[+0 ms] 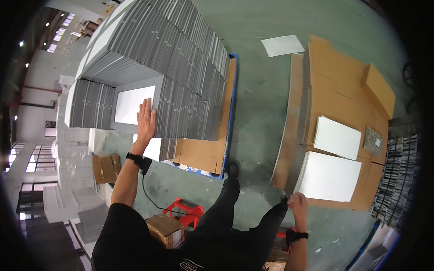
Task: The worker is seen assembling a frame by using an air-powered screwdriver to fasten screws into the frame components.
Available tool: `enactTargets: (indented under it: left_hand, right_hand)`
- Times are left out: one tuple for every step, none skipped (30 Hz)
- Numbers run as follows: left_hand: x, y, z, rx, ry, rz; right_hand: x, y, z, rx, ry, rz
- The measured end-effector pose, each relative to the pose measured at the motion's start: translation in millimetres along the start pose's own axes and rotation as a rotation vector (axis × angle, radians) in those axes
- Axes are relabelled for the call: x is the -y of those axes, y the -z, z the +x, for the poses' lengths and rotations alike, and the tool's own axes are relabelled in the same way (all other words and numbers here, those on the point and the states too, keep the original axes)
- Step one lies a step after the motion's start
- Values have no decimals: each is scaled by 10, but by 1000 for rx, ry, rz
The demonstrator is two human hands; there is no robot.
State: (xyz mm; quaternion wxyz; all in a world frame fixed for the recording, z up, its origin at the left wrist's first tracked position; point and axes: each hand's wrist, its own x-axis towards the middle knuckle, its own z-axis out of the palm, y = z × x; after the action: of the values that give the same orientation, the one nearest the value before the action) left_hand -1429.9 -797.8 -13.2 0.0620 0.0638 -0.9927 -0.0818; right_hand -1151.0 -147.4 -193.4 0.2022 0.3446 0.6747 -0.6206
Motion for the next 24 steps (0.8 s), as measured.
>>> enactTargets:
  left_hand:
    - [-12,22,-24,-2,7,25]
    - [-3,68,-49,7,16,25]
    - [0,94,-37,11,22,20]
    - [11,99,-7,-1,25,36]
    - [25,79,1,14,47,54]
    - [32,76,-16,36,69,69]
    - [51,72,-45,32,73,78]
    - [59,83,-54,36,93,86]
    - [86,100,-68,40,114,95]
    - [134,131,-88,32,122,108]
    - [192,118,-92,26,125,123]
    - [267,169,-102,13,133,147]
    - [310,161,-78,-6,93,166]
    - [195,3,-17,-1,89,124]
    - [4,-180,27,26,74,88]
    - [-194,-340,72,57,52,48]
    - [-82,-339,97,-71,-42,208]
    - [35,-339,82,-176,-156,337]
    - [247,-166,3,-285,-281,414]
    - [41,-284,-133,-349,-357,302]
    - [-766,-502,-382,-235,-173,-30]
    - [-1184,-494,-696,-182,-228,-104]
    - [-1640,-570,-1037,-79,-303,-230]
    - [-2051,-677,-1313,15,-368,-323]
  right_hand:
    - [-66,192,2,-16,-53,-15]
    - [-118,355,-37,-33,-107,-31]
    - [-191,473,-71,-14,-106,-23]
    - [-280,587,-84,-43,-110,-5]
    - [-384,717,-99,-76,-118,10]
    - [-489,844,-121,-67,-117,12]
    - [-589,945,-129,-72,-135,14]
    - [-615,972,-127,-75,-150,16]
    - [-650,957,-130,-60,-147,18]
    - [-691,913,-138,-64,-148,14]
    - [-695,859,-147,-71,-150,10]
    - [-744,815,-129,-47,-141,13]
    - [-797,776,-126,-54,-157,24]
    - [-825,801,-98,-81,-176,28]
    - [-856,911,-85,-105,-177,23]
    - [-907,1005,-67,-98,-128,2]
    - [-975,1062,-107,-92,-83,-4]
    - [-730,916,-127,-44,-75,-33]
    - [-496,683,-63,-29,37,-33]
    - [-374,767,-39,-53,145,-87]
    - [-506,1068,-72,-194,237,-129]
    - [-330,1077,56,-209,84,-129]
    - [-391,1238,221,-317,215,-210]
    - [-322,1375,365,-426,179,-242]
